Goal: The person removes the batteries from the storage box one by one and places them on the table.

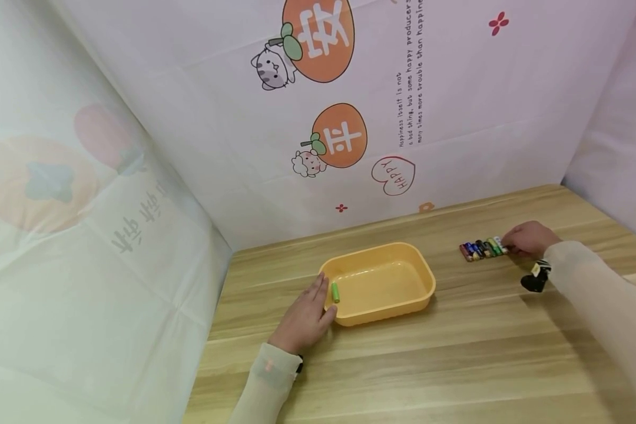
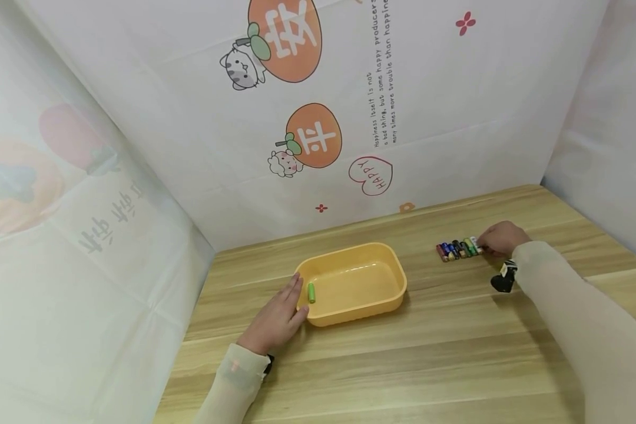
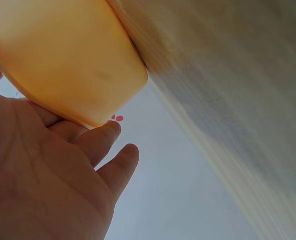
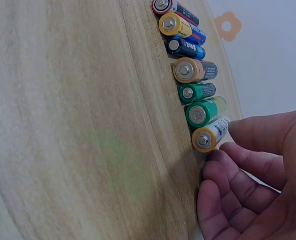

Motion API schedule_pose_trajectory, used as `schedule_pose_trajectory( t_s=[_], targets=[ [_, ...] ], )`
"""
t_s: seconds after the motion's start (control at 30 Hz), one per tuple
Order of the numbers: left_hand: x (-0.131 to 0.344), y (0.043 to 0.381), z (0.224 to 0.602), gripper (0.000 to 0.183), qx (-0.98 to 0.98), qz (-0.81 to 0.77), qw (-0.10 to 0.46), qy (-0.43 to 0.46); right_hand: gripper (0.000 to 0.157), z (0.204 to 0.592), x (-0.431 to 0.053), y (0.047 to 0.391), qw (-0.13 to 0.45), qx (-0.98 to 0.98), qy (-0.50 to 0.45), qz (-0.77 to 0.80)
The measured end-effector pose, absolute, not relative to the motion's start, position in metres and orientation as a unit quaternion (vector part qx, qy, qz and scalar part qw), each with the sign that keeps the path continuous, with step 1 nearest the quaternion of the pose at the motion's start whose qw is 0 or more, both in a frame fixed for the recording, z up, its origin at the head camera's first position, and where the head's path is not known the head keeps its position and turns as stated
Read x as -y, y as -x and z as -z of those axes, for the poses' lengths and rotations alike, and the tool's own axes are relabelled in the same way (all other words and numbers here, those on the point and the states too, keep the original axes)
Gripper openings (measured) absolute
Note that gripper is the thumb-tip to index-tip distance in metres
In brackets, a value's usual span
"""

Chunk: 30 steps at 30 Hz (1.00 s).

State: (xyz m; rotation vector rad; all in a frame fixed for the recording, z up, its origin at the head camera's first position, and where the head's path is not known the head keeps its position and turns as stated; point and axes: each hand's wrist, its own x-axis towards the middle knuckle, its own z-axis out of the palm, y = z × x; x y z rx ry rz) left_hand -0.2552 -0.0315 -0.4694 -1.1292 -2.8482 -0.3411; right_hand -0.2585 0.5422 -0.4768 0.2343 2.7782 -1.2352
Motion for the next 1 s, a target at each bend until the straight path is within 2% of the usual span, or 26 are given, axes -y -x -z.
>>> schedule_pose_trajectory(
  t_s=[0.23,0.4,0.77,1.0],
  targets=[
    [0.03,0.254,0.467,0.066,0.923,0.112,0.03,0.368,0.045,0.472,-0.543,0.256,0.057,-0.901,-0.077,0.422],
    [0.029,0.254,0.468,0.066,0.922,0.113,0.032,0.369,0.043,0.466,-0.54,0.252,0.061,-0.897,-0.079,0.431],
    [0.03,0.253,0.467,0.066,0.924,0.103,0.039,0.367,0.046,0.453,-0.529,0.249,0.018,-0.913,-0.041,0.406],
    [0.03,0.253,0.468,0.067,0.923,0.096,0.046,0.369,0.051,0.44,-0.505,0.247,0.028,-0.887,-0.037,0.459]
  ],
)
